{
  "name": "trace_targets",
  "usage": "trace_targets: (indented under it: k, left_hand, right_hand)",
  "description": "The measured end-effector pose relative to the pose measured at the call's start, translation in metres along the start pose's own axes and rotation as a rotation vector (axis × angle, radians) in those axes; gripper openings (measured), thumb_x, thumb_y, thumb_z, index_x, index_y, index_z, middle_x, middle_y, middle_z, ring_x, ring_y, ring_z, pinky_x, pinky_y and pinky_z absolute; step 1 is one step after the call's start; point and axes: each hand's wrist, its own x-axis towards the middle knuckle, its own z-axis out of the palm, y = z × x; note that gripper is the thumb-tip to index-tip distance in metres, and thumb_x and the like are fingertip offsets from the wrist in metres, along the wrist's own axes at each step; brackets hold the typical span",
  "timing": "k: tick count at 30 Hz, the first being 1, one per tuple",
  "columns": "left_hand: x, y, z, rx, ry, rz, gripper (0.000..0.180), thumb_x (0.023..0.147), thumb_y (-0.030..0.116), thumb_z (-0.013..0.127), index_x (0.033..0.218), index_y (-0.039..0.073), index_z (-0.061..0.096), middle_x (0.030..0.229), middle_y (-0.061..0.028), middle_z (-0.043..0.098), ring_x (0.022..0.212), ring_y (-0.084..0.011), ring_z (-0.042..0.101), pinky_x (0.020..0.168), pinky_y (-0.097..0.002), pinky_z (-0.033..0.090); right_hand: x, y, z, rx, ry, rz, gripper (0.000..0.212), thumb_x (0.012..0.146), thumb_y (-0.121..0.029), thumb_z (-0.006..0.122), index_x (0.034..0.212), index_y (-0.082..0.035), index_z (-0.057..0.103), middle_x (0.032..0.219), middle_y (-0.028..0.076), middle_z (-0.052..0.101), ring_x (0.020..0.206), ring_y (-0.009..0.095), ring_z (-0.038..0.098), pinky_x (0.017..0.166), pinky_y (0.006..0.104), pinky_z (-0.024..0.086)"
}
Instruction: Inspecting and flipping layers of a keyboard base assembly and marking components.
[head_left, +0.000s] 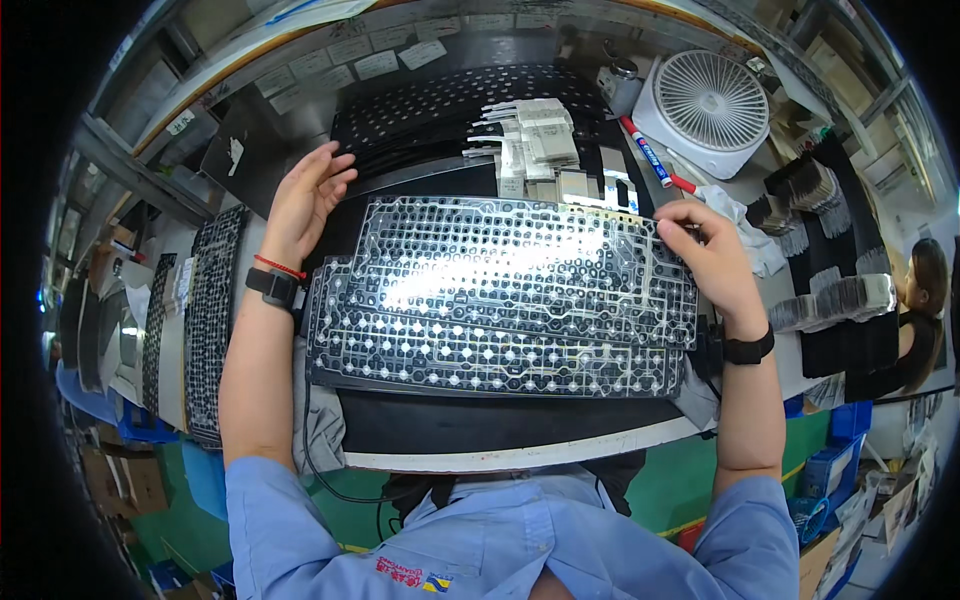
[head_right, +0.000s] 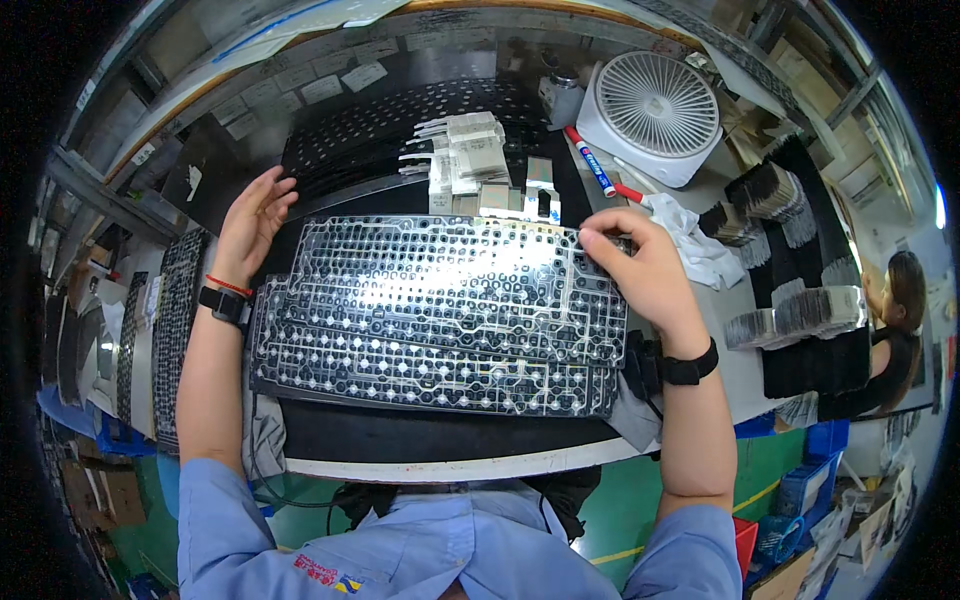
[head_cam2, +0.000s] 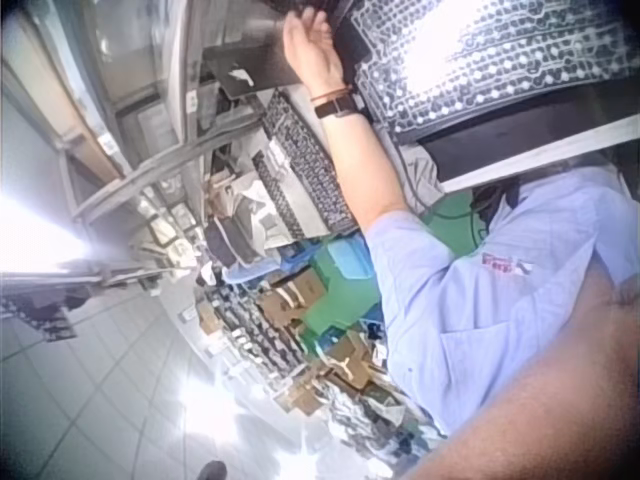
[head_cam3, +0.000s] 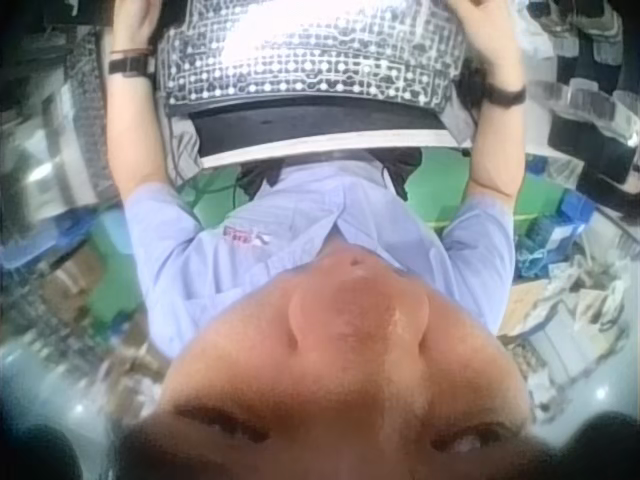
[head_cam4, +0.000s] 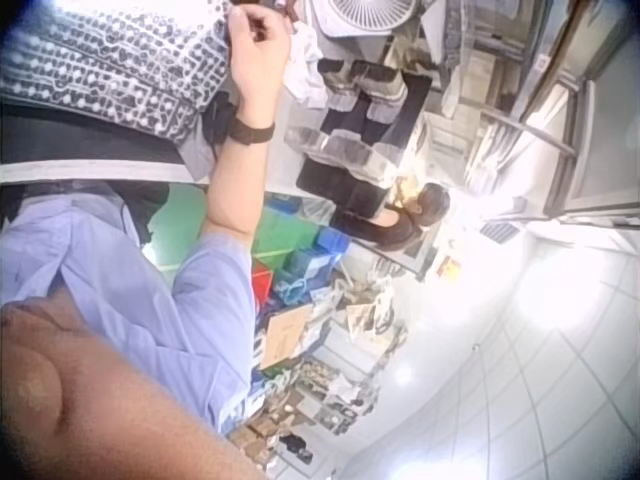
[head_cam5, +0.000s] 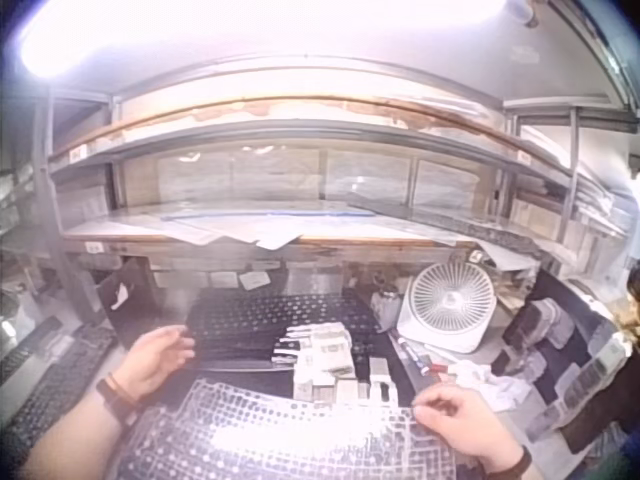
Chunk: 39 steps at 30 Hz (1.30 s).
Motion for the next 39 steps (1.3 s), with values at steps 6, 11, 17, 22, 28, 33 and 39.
trace_targets:
  k: [6, 11, 17, 22, 28, 33, 39]
  left_hand:
    - [-0.012, 0.007, 0.006, 0.088, -0.379, -0.156, 0.042, 0.100, 0.033, 0.045, 0.123, -0.001, 0.054, 0.099, -0.0062, 0.065, 0.075, -0.0073, 0.061, 0.066, -0.0176, 0.049]
    - [-0.019, 0.005, 0.015, 0.226, -0.500, -0.138, 0.027, 0.096, 0.024, 0.056, 0.110, 0.002, 0.060, 0.086, 0.0007, 0.065, 0.059, -0.0004, 0.054, 0.052, -0.0131, 0.044]
    - [-0.012, 0.001, 0.010, 0.169, -0.353, -0.068, 0.015, 0.095, 0.017, 0.056, 0.102, 0.004, 0.061, 0.076, 0.0049, 0.061, 0.054, -0.0001, 0.045, 0.049, -0.0147, 0.036]
    - [-0.007, -0.001, 0.004, 0.120, -0.303, -0.068, 0.016, 0.095, 0.018, 0.056, 0.104, 0.005, 0.061, 0.079, 0.0049, 0.060, 0.057, -0.0005, 0.045, 0.052, -0.0156, 0.037]
    - [-0.011, 0.008, 0.007, 0.094, -0.328, 0.015, 0.033, 0.093, 0.016, 0.058, 0.123, 0.003, 0.051, 0.088, 0.0033, 0.062, 0.064, 0.0000, 0.050, 0.056, -0.0153, 0.041]
    - [-0.027, 0.040, 0.025, 0.274, -0.418, 0.183, 0.059, 0.086, 0.007, 0.064, 0.138, 0.000, 0.037, 0.113, -0.0065, 0.063, 0.089, -0.0050, 0.060, 0.071, -0.0169, 0.048]
    - [-0.038, 0.059, 0.031, 0.240, -0.439, 0.211, 0.066, 0.081, 0.003, 0.068, 0.139, -0.002, 0.035, 0.113, -0.0091, 0.061, 0.100, -0.0116, 0.060, 0.087, -0.0233, 0.049]
  right_hand:
    - [-0.002, -0.006, 0.002, 0.164, 0.083, -0.019, 0.012, 0.087, -0.013, 0.066, 0.092, -0.002, 0.064, 0.080, -0.004, 0.058, 0.071, 0.003, 0.050, 0.065, 0.0185, 0.040]
    - [-0.001, 0.000, 0.000, 0.146, 0.151, 0.004, 0.013, 0.090, -0.014, 0.064, 0.093, -0.002, 0.064, 0.081, -0.006, 0.057, 0.071, 0.001, 0.048, 0.064, 0.0164, 0.038]
    - [0.003, 0.001, 0.003, 0.467, 0.191, 0.058, 0.020, 0.095, -0.015, 0.058, 0.106, 0.002, 0.061, 0.088, -0.001, 0.062, 0.078, 0.003, 0.053, 0.072, 0.0190, 0.041]
    - [0.005, 0.007, -0.001, 0.429, 0.121, 0.014, 0.022, 0.096, -0.015, 0.055, 0.107, 0.003, 0.059, 0.094, 0.001, 0.065, 0.084, 0.004, 0.056, 0.077, 0.0203, 0.043]
    - [0.005, 0.008, -0.002, 0.502, 0.099, 0.029, 0.020, 0.098, -0.015, 0.053, 0.105, 0.003, 0.059, 0.095, 0.002, 0.065, 0.085, 0.004, 0.056, 0.078, 0.0203, 0.043]
    - [0.005, 0.012, -0.002, 0.534, 0.118, 0.002, 0.020, 0.098, -0.015, 0.052, 0.104, 0.002, 0.060, 0.095, 0.002, 0.065, 0.083, 0.004, 0.056, 0.077, 0.0202, 0.043]
    - [0.006, 0.014, -0.004, 0.580, 0.079, 0.001, 0.019, 0.098, -0.015, 0.052, 0.103, 0.001, 0.060, 0.095, 0.002, 0.065, 0.083, 0.005, 0.056, 0.077, 0.0204, 0.043]
